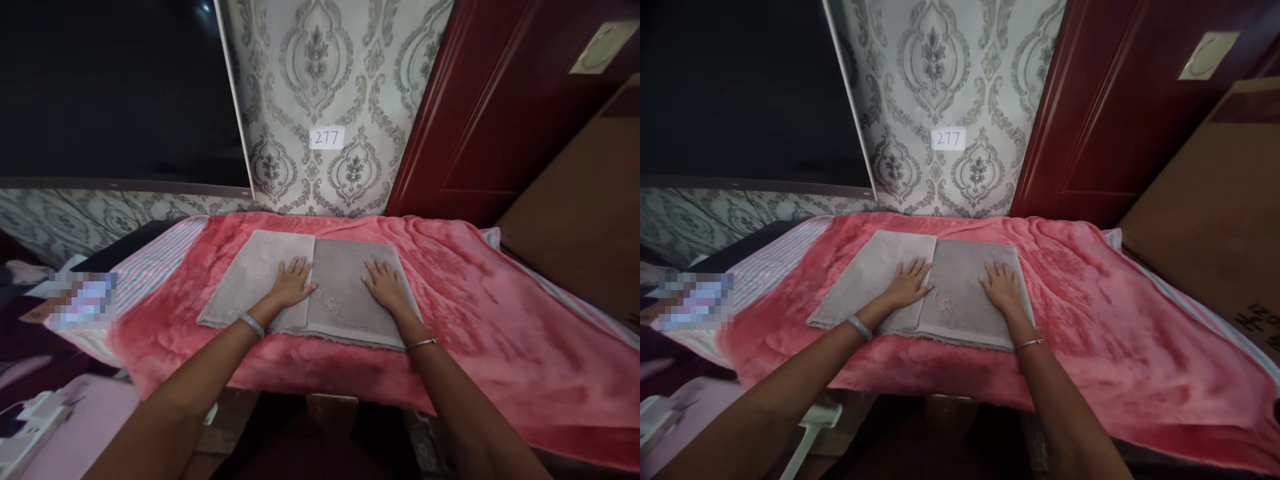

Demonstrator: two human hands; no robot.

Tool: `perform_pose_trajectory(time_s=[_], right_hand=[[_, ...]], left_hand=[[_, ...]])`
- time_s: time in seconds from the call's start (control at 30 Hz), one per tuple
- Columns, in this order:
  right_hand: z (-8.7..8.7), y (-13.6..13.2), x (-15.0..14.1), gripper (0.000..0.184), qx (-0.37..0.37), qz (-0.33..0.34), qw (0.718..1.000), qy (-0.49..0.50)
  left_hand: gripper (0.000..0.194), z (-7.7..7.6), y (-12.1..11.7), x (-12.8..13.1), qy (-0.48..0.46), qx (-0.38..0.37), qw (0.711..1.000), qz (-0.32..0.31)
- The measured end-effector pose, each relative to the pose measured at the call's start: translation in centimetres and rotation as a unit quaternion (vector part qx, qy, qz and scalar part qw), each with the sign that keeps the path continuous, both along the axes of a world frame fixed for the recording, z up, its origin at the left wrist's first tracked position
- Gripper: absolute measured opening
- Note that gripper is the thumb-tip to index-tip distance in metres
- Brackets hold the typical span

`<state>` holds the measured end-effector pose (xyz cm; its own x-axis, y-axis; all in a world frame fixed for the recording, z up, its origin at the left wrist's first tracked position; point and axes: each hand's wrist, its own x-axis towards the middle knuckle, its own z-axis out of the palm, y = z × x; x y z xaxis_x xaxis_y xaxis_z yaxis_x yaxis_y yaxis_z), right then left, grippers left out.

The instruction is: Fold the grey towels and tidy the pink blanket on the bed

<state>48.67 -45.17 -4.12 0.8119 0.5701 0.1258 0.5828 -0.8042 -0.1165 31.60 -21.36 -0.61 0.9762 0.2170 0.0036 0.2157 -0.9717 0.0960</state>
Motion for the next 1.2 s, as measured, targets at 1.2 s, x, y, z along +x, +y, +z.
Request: perform_pose_trajectory(time_s=[1.2], right_hand=[[14.8,10.3,-7.4,0.064,0.523,0.193,0.666,0.496]], left_hand=[[0.072,-0.7,-3.0,-9.4,-0.300,-0.668,0.678,0.067]])
